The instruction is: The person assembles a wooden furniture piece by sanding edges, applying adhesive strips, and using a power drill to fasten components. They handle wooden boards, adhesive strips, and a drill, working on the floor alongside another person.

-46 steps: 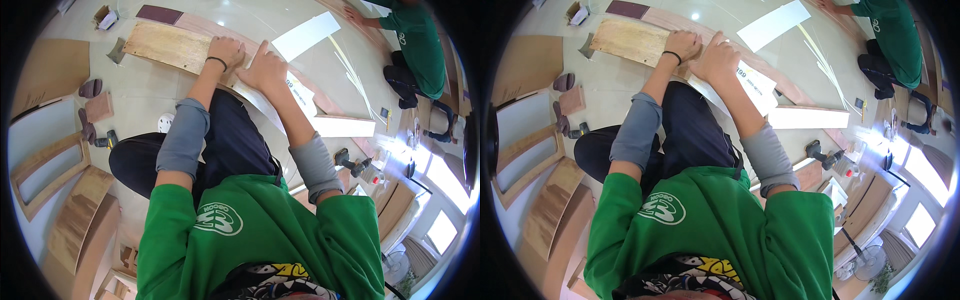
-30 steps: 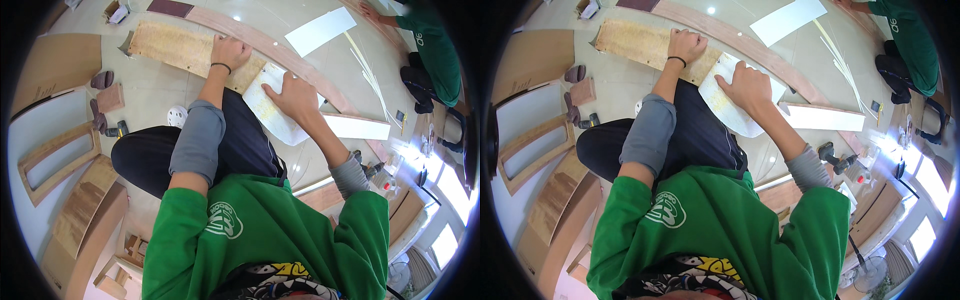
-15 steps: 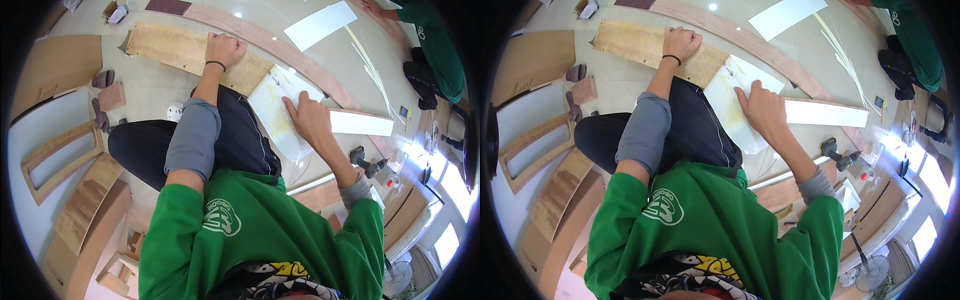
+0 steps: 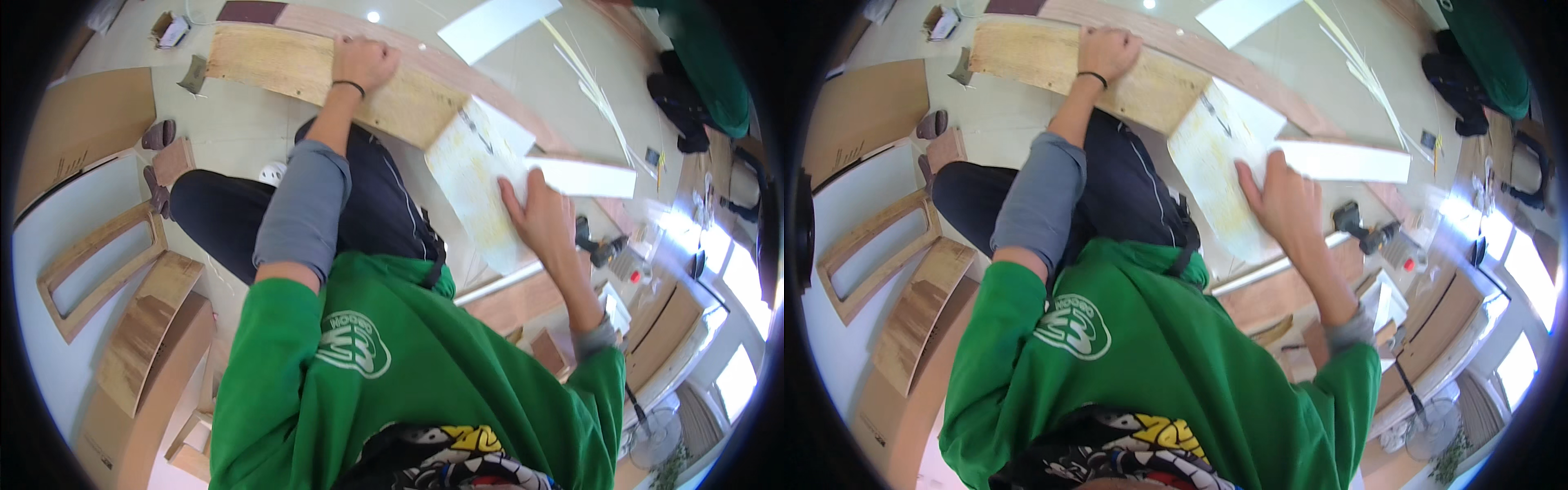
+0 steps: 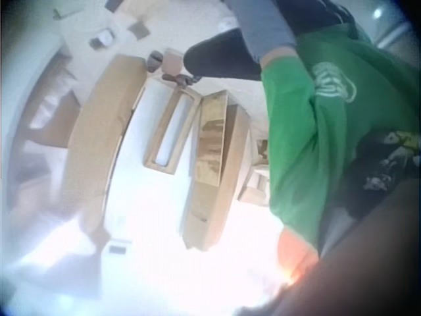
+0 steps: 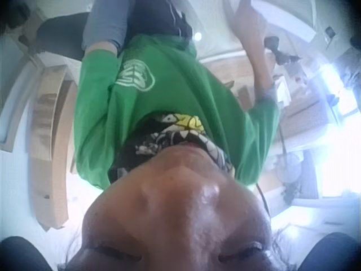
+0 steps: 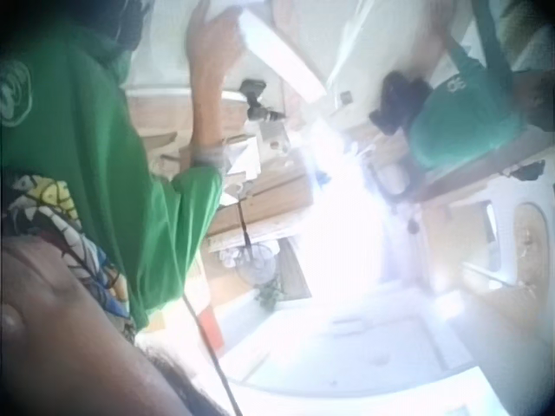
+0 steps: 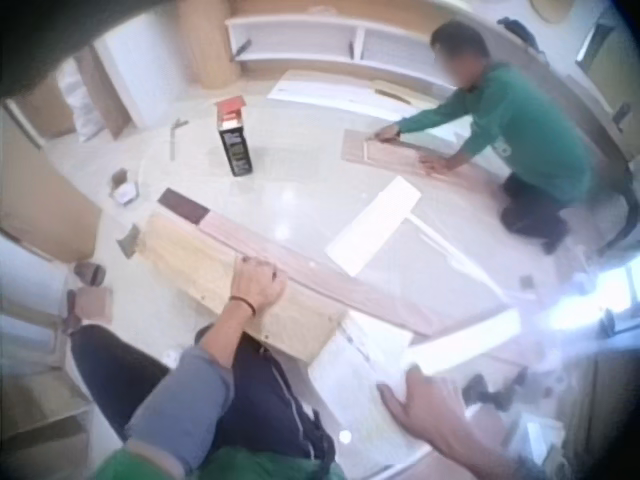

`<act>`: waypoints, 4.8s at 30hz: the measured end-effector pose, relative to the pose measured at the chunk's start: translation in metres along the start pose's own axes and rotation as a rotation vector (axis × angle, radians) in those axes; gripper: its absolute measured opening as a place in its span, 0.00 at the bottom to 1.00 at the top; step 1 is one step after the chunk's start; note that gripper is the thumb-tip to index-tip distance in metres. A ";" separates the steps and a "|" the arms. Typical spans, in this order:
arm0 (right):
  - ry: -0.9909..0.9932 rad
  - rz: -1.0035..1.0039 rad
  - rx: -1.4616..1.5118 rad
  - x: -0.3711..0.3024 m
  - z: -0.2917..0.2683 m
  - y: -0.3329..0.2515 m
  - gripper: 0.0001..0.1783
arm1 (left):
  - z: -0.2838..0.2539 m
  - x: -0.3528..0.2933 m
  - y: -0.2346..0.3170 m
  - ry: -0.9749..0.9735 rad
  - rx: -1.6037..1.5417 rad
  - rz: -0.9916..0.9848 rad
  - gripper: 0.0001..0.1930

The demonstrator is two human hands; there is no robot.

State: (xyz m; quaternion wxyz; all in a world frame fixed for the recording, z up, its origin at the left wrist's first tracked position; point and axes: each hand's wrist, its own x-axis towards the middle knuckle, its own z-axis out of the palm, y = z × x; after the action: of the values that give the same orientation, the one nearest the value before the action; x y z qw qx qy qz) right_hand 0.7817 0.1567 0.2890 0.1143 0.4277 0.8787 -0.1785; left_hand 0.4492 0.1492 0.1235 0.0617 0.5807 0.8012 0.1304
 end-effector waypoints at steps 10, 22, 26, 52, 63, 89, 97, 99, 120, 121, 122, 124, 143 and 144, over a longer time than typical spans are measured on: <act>-0.091 -0.103 0.047 0.041 0.020 -0.022 0.25 | 0.013 -0.005 0.000 -0.354 0.077 0.155 0.23; -0.055 -0.277 -0.071 0.123 0.045 -0.137 0.34 | 0.006 -0.027 -0.098 -0.030 0.210 0.194 0.12; 0.352 -0.258 -0.182 0.141 0.092 -0.172 0.31 | 0.025 -0.032 -0.089 0.309 0.031 0.144 0.15; -0.041 -0.168 0.004 0.126 0.068 -0.158 0.27 | 0.010 -0.069 -0.066 0.216 -0.017 0.032 0.14; -0.068 -0.190 -0.004 0.120 0.057 -0.131 0.27 | 0.007 -0.059 -0.072 0.207 -0.054 -0.047 0.14; 0.251 0.073 0.189 -0.074 -0.062 -0.009 0.17 | 0.001 -0.050 -0.080 -0.024 0.064 -0.089 0.19; 0.327 0.046 -0.012 -0.038 -0.066 -0.005 0.21 | -0.003 -0.036 -0.062 -0.024 0.038 -0.048 0.19; 0.264 0.101 0.061 -0.022 -0.045 -0.005 0.23 | -0.002 -0.037 -0.062 -0.011 0.030 -0.047 0.18; -0.047 0.208 0.232 0.082 -0.024 -0.002 0.22 | -0.025 -0.028 -0.082 -0.350 -0.031 0.015 0.23; 0.040 0.100 0.309 0.088 -0.019 0.015 0.24 | -0.035 -0.019 -0.075 -0.464 -0.024 0.010 0.22; 0.041 0.097 0.333 0.093 -0.024 0.021 0.23 | -0.043 -0.014 -0.072 -0.576 -0.011 0.008 0.22; -0.018 0.135 0.461 0.102 -0.035 0.025 0.21 | -0.040 -0.020 -0.083 -0.434 -0.055 0.073 0.21; -0.053 0.175 0.735 0.066 -0.053 0.035 0.16 | 0.003 0.020 -0.093 -0.424 -0.112 0.172 0.25; -0.045 0.173 0.694 0.061 -0.051 0.034 0.16 | 0.005 0.016 -0.096 -0.424 -0.100 0.174 0.26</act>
State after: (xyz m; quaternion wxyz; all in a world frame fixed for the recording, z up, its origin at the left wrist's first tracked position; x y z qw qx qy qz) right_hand 0.7691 0.2401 0.3067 -0.0037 0.5098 0.7234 -0.4656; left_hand 0.3577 0.1376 0.0931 0.2459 0.6584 0.7096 0.0498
